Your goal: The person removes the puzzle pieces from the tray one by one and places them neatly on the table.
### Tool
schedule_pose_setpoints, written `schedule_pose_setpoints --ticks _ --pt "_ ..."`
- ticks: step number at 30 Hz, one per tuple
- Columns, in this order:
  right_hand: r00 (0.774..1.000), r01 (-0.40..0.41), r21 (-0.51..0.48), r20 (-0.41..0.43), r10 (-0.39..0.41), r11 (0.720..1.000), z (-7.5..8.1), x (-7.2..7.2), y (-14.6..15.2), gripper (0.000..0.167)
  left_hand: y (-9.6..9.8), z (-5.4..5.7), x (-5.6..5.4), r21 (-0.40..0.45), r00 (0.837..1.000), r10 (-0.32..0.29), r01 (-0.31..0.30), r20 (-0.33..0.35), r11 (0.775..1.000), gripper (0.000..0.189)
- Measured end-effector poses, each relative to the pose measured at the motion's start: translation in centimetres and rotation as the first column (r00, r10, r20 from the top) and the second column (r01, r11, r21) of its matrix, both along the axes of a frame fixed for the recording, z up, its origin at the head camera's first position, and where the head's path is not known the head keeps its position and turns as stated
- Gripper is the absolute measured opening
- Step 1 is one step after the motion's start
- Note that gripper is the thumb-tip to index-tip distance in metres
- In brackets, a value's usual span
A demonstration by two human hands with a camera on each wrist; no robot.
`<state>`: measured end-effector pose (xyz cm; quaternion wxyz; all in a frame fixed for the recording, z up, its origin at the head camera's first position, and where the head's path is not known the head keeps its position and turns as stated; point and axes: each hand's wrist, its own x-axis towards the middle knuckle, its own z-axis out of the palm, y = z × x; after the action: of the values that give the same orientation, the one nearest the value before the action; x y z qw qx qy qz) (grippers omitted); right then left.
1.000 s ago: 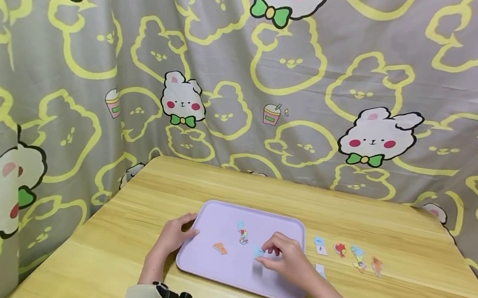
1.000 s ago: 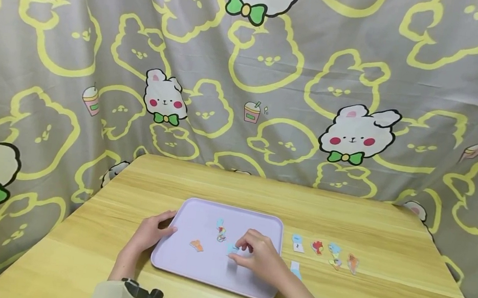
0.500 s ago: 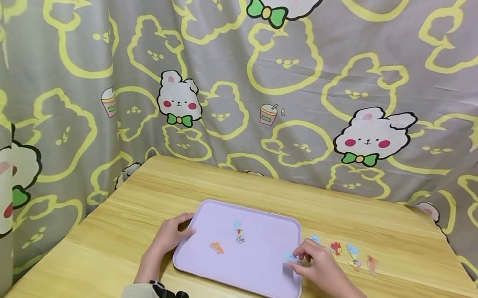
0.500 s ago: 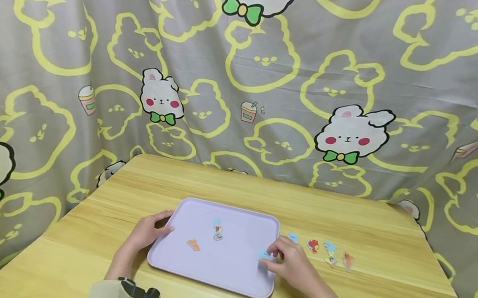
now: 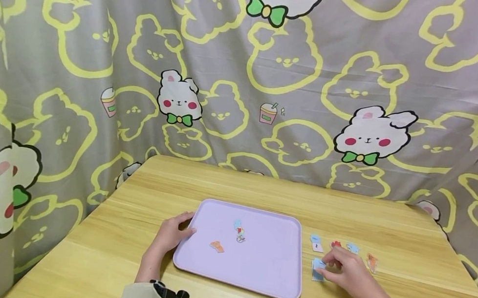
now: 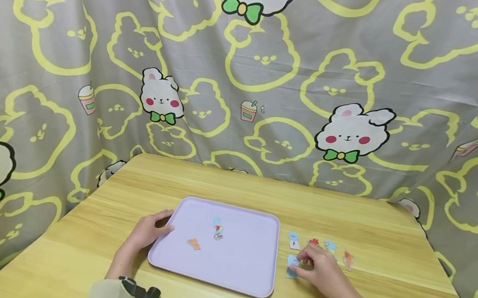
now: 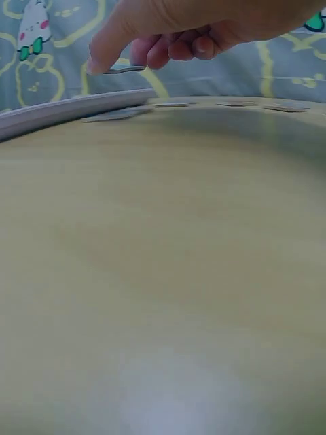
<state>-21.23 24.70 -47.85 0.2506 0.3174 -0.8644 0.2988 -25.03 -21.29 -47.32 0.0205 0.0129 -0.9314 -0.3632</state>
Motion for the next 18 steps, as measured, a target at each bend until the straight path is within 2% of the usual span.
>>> schedule_pose_setpoints --ticks 6,12,18 --pt "0.998 0.052 0.03 -0.021 -0.051 0.998 -0.1 0.4 2.1 0.036 -0.1 0.0 -0.1 0.013 1.0 0.0 0.0 0.003 1.0 0.05" --pt "0.996 0.089 0.08 -0.013 -0.088 0.993 -0.2 0.5 2.8 0.037 0.0 -0.2 0.2 0.017 1.0 0.01 -0.01 0.0 1.0 0.05" --pt "0.992 0.089 0.075 0.083 -0.095 0.993 -0.3 0.7 3.0 0.037 0.1 -0.1 0.0 0.007 1.0 0.008 -0.008 -0.018 1.0 0.05"
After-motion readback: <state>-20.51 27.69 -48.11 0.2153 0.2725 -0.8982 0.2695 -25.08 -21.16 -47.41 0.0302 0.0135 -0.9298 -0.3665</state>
